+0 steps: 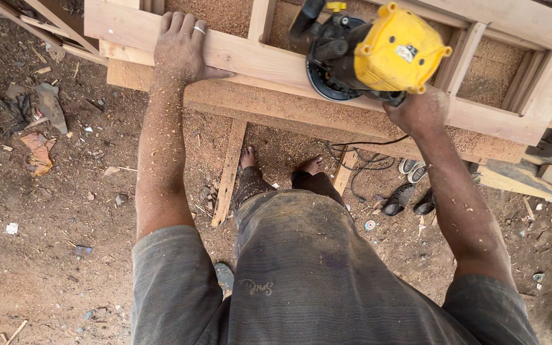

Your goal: The person uses a handheld electric router to shape the edges of a wooden frame resting on a workbench. They guide the tool along the frame's perimeter, creating a groove and producing sawdust.

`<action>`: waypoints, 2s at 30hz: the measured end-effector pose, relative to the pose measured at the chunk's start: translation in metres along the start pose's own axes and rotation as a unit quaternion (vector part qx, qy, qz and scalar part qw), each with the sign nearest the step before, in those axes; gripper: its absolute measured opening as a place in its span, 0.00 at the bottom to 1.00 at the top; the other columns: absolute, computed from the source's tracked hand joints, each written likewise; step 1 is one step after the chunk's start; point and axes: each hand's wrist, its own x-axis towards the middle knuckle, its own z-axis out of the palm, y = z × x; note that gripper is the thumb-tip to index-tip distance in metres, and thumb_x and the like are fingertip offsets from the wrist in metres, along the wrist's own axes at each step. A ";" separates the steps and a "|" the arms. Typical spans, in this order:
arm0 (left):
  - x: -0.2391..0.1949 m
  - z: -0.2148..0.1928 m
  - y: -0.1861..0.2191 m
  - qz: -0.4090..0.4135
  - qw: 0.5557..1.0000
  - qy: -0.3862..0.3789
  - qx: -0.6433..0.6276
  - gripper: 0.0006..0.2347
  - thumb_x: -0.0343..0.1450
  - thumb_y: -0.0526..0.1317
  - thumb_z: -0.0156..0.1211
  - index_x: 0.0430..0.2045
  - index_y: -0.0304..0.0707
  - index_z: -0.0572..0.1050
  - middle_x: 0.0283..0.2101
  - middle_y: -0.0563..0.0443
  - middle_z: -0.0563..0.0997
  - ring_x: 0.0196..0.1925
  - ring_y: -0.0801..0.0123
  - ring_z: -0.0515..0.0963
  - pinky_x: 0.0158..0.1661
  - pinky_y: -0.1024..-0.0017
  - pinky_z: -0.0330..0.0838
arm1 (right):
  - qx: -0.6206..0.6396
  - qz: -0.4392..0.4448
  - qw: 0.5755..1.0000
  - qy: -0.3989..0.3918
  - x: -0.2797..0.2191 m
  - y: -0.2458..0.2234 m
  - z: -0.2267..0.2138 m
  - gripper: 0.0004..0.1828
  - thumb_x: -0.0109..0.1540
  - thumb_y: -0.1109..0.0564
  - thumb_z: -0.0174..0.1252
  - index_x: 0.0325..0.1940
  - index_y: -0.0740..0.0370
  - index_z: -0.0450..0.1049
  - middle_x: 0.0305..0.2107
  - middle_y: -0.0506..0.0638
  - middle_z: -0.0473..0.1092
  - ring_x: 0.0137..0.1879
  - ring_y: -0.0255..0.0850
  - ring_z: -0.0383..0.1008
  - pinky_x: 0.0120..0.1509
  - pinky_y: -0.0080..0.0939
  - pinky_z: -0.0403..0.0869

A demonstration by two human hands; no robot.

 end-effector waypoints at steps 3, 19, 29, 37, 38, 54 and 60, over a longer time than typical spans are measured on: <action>0.001 -0.004 0.002 0.002 1.000 0.014 0.006 0.55 0.55 0.87 0.60 0.52 0.26 0.75 0.48 0.38 0.74 0.58 0.50 0.72 0.67 0.53 0.56 | 0.031 -0.015 0.999 0.009 0.019 -0.037 -0.010 0.31 0.57 0.37 0.69 0.55 0.59 0.78 0.31 0.53 0.78 0.34 0.43 0.81 0.41 0.45 0.80; 0.004 -0.011 0.003 0.006 0.999 0.037 -0.007 0.55 0.55 0.87 0.58 0.50 0.24 0.75 0.50 0.37 0.74 0.59 0.47 0.70 0.66 0.53 0.54 | 0.045 -0.105 0.993 0.015 0.056 -0.130 -0.038 0.37 0.59 0.39 0.70 0.65 0.61 0.69 0.33 0.56 0.77 0.35 0.46 0.81 0.39 0.48 0.80; 0.003 -0.019 0.000 0.014 0.996 0.044 -0.075 0.52 0.60 0.83 0.63 0.52 0.21 0.74 0.49 0.35 0.74 0.56 0.46 0.71 0.64 0.51 0.57 | 0.083 -0.118 0.986 0.086 0.054 -0.157 -0.046 0.34 0.59 0.43 0.70 0.63 0.59 0.70 0.32 0.53 0.76 0.36 0.47 0.81 0.40 0.50 0.79; 0.006 -0.026 -0.001 0.020 0.995 0.048 -0.087 0.50 0.58 0.83 0.63 0.48 0.23 0.75 0.47 0.36 0.73 0.54 0.46 0.72 0.62 0.50 0.61 | 0.068 -0.106 0.982 0.144 0.064 -0.156 -0.037 0.32 0.60 0.41 0.71 0.61 0.57 0.71 0.27 0.50 0.73 0.32 0.44 0.79 0.36 0.49 0.78; 0.008 -0.025 -0.002 0.016 0.993 0.046 -0.107 0.50 0.60 0.82 0.64 0.48 0.22 0.75 0.47 0.36 0.73 0.55 0.46 0.72 0.63 0.50 0.61 | 0.063 -0.107 0.980 0.153 0.067 -0.155 -0.038 0.32 0.60 0.41 0.71 0.62 0.57 0.71 0.26 0.49 0.73 0.31 0.44 0.79 0.35 0.49 0.78; 0.004 -0.014 -0.003 0.027 0.993 0.070 -0.086 0.49 0.62 0.83 0.63 0.51 0.26 0.75 0.47 0.38 0.72 0.55 0.47 0.73 0.65 0.49 0.59 | 0.084 -0.063 0.991 0.086 0.112 -0.135 -0.019 0.47 0.52 0.44 0.77 0.66 0.69 0.66 0.34 0.54 0.72 0.35 0.45 0.78 0.33 0.46 0.80; 0.005 -0.015 -0.003 0.018 0.994 0.027 -0.105 0.50 0.61 0.83 0.64 0.51 0.25 0.74 0.45 0.39 0.72 0.54 0.48 0.73 0.64 0.48 0.59 | 0.053 -0.050 0.996 0.044 0.133 -0.122 -0.013 0.41 0.58 0.43 0.76 0.65 0.66 0.65 0.38 0.56 0.74 0.43 0.49 0.79 0.51 0.52 0.80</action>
